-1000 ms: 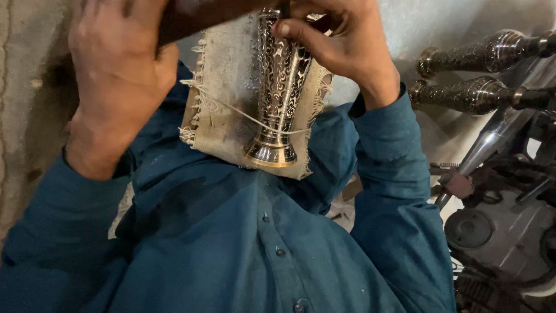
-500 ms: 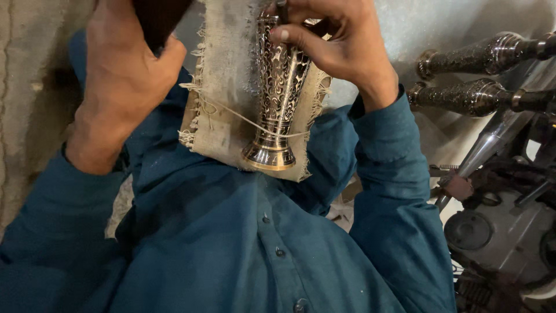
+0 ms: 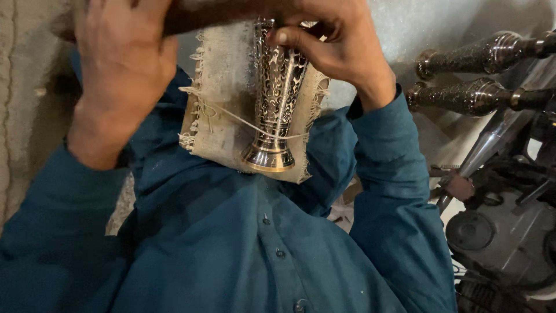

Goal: The person uses a hammer and a small chisel to engrave intricate patterns on a silver-colored metal vessel. They hold the vessel steady with one hand while striking the chisel with the other, rotating the vessel as needed to continue the design.

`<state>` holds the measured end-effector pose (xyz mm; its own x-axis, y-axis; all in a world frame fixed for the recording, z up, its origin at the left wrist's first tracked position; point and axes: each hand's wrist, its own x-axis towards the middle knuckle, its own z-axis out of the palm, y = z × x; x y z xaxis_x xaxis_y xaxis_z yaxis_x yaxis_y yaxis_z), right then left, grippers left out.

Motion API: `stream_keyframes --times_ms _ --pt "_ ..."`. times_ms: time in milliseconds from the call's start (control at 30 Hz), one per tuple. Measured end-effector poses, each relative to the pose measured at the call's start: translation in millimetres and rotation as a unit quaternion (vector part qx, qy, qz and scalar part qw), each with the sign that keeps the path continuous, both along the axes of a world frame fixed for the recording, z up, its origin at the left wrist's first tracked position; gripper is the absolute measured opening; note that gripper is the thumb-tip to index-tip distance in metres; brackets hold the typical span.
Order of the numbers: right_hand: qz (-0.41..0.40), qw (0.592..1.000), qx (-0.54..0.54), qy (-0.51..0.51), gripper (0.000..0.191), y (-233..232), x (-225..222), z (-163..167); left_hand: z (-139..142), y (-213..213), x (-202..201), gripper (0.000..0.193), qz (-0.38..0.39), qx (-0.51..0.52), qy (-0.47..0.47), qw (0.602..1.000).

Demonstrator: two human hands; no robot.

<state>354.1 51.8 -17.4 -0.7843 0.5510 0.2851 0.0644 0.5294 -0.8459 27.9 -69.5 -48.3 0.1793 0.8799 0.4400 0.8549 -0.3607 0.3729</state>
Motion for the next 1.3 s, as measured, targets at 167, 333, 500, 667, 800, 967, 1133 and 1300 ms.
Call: stream_keyframes --times_ms 167,333,500,667,800,967,1133,1300 --pt "0.009 1.000 -0.011 0.004 0.017 -2.9 -3.3 5.5 2.6 4.7 -0.5 0.031 -0.017 0.017 -0.037 0.999" --pt "0.001 1.000 -0.025 0.009 0.018 -5.0 -4.7 10.5 4.1 8.8 1.8 0.029 -0.011 0.026 -0.058 0.998" --pt "-0.040 0.999 -0.021 -0.023 0.016 -7.7 -4.4 9.3 15.8 9.7 7.0 0.041 -0.003 0.070 0.000 0.998" --pt "-0.053 0.997 -0.039 0.029 0.024 -10.4 -6.3 7.0 20.1 9.3 14.9 0.059 0.007 0.077 0.063 0.995" --pt "-0.114 0.988 -0.091 0.056 0.023 -23.2 -10.6 3.8 11.5 17.2 13.5 0.052 -0.046 0.025 -0.079 0.995" --pt "-0.163 0.985 -0.055 0.024 0.021 -29.3 -13.1 3.0 7.0 17.2 11.5 0.034 -0.044 -0.081 -0.190 0.977" --pt "-0.158 0.987 0.032 -0.011 0.022 -25.9 -15.6 7.4 15.8 7.1 5.2 0.039 -0.005 0.032 0.013 0.999" --pt "-0.097 0.994 0.027 -0.044 0.023 -12.7 -14.9 16.6 15.7 3.1 4.3 0.044 -0.023 0.048 -0.066 0.996"
